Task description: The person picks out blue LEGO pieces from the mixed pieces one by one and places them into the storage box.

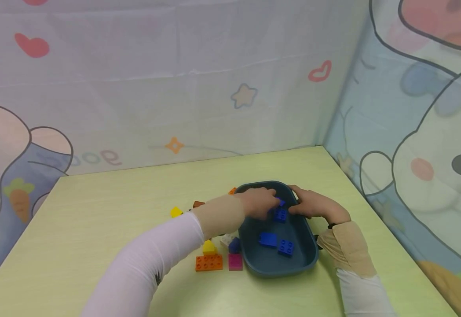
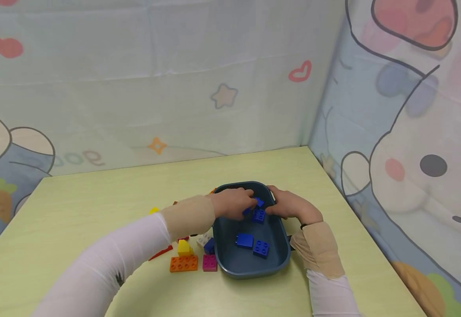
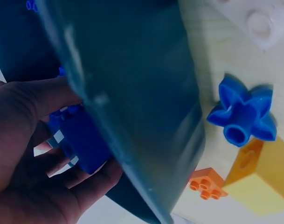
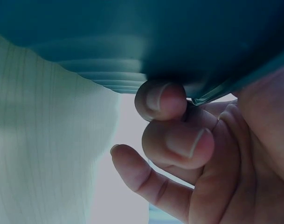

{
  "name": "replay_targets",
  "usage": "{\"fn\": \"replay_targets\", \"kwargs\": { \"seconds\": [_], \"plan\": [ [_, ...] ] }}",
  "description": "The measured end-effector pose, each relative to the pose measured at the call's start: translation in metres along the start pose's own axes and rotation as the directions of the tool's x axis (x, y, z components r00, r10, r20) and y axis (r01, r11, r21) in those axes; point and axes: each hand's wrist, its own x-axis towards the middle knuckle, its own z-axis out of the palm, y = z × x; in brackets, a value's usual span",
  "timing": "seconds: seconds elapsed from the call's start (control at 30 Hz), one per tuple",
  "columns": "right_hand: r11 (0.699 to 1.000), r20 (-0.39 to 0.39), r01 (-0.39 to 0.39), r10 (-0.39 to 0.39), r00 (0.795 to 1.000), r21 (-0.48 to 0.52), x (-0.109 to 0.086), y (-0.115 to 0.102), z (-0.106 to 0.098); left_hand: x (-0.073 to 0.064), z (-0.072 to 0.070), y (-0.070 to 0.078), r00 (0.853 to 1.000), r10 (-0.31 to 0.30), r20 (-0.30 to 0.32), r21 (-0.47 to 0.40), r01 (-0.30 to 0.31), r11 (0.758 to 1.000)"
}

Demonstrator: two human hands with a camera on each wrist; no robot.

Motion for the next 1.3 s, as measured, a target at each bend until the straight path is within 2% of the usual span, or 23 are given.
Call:
{"fn": "replay_targets", "kwargs": {
  "seconds": [0.53, 0.73, 0.93, 1.1, 1.3],
  "plan": [
    [1.000, 0.000, -0.014, 0.014, 1.000, -0.012, 0.001, -0.001, 0.000, 0.001, 0.007, 0.001, 1.000, 0.006, -0.007, 0.019, -0.005, 1.000],
    [0.999, 0.000, -0.039, 0.039, 0.999, -0.020, 0.001, -0.001, 0.000, 0.000, 0.009, 0.000, 1.000, 0.011, -0.011, 0.054, -0.010, 0.998],
    [0.999, 0.000, -0.032, 0.032, 0.999, -0.015, 0.001, -0.001, 0.001, -0.006, 0.014, 0.001, 0.999, 0.034, -0.026, 0.095, -0.031, 0.995],
    [0.999, -0.007, -0.029, 0.029, 1.000, -0.016, 0.001, -0.001, -0.001, -0.015, 0.013, 0.000, 0.998, 0.053, -0.027, 0.088, -0.051, 0.995],
    [1.000, -0.014, -0.022, 0.021, 1.000, -0.016, 0.001, -0.002, -0.003, -0.016, 0.015, -0.002, 0.998, 0.056, -0.020, 0.067, -0.054, 0.996]
  ]
}}
